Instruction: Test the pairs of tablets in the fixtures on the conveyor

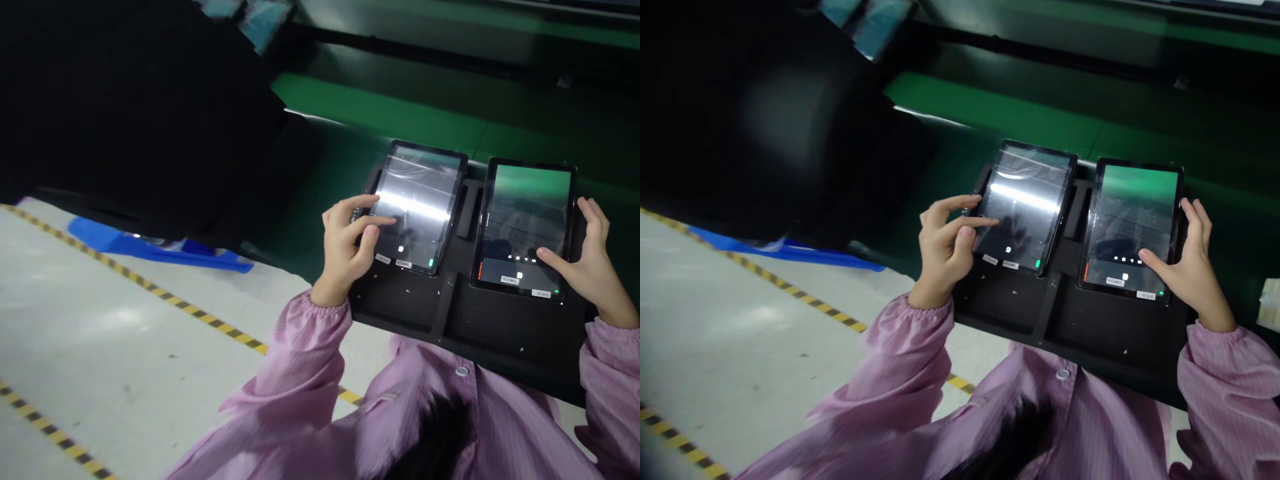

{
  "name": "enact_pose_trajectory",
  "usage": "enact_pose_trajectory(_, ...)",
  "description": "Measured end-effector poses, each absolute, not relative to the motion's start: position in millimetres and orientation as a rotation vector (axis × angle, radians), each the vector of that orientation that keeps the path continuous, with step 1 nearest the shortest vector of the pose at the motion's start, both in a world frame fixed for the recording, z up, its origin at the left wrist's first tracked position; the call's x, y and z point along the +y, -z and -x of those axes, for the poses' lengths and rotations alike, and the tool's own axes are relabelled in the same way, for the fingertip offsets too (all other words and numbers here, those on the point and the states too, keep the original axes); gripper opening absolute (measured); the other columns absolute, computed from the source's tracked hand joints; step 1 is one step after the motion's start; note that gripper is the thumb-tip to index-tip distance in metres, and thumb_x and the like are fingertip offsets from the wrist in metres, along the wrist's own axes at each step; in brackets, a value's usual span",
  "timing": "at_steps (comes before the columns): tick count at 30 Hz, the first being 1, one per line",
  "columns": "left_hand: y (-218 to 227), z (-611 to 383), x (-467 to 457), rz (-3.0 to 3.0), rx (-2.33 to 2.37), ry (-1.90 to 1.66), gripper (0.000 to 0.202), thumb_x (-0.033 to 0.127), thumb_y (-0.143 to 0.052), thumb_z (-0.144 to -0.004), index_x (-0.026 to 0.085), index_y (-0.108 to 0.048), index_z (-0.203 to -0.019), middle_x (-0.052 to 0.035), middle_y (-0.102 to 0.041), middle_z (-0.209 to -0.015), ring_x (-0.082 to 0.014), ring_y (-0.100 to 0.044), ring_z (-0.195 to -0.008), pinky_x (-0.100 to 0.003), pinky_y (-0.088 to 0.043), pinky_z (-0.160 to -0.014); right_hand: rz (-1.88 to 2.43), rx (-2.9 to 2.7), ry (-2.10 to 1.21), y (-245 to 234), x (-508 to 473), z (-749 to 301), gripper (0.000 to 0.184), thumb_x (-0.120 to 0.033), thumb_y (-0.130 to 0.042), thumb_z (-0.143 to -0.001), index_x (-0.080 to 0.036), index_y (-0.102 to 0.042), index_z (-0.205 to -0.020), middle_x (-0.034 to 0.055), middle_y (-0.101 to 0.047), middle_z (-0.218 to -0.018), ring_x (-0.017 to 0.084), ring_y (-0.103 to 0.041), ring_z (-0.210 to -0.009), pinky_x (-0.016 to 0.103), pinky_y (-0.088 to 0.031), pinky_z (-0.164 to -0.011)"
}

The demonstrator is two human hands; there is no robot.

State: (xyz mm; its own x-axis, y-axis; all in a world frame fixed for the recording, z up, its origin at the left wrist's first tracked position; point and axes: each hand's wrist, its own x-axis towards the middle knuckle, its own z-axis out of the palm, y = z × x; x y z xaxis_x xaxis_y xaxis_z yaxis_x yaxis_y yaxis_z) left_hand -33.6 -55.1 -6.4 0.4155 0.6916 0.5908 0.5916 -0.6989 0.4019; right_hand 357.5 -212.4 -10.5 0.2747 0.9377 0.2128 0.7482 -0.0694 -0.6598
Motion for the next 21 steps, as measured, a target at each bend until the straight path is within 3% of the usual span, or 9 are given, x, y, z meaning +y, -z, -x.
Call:
enact_pose_trajectory(13, 5.1, 34.8, -54.5, -2.738, 0.909, -0.914, 0.049, 0.043, -0.042, -0.112, 0.029, -0.085, -0.096, -0.0094, -0.069, -0.136, -0.0314, -0.064, -0.116, -0.050, -0.042, -0.098, 1.884, -1.461, -0.399, 7.8, -212.4, -355.8, 0.109, -0.080, -0.069, -0.087, -0.022, -0.025, -0.168, 0.0212, -0.018, -0.171, 0.039, -0.017, -0.164, 0.067, -0.026, -0.131)
enact_pose_trajectory(21, 6.8, 33.7, -53.6, -2.791, 0.829, -0.781, 0.040, 0.041, -0.046, -0.110, 0.030, -0.084, -0.108, -0.0112, -0.066, -0.141, -0.0337, -0.062, -0.117, -0.051, -0.040, -0.096, 1.906, -1.451, -0.395, 6.7, -211.9, -355.6, 0.112, -0.084, -0.069, -0.085, -0.021, -0.026, -0.167, 0.0217, -0.020, -0.171, 0.040, -0.018, -0.163, 0.068, -0.025, -0.131)
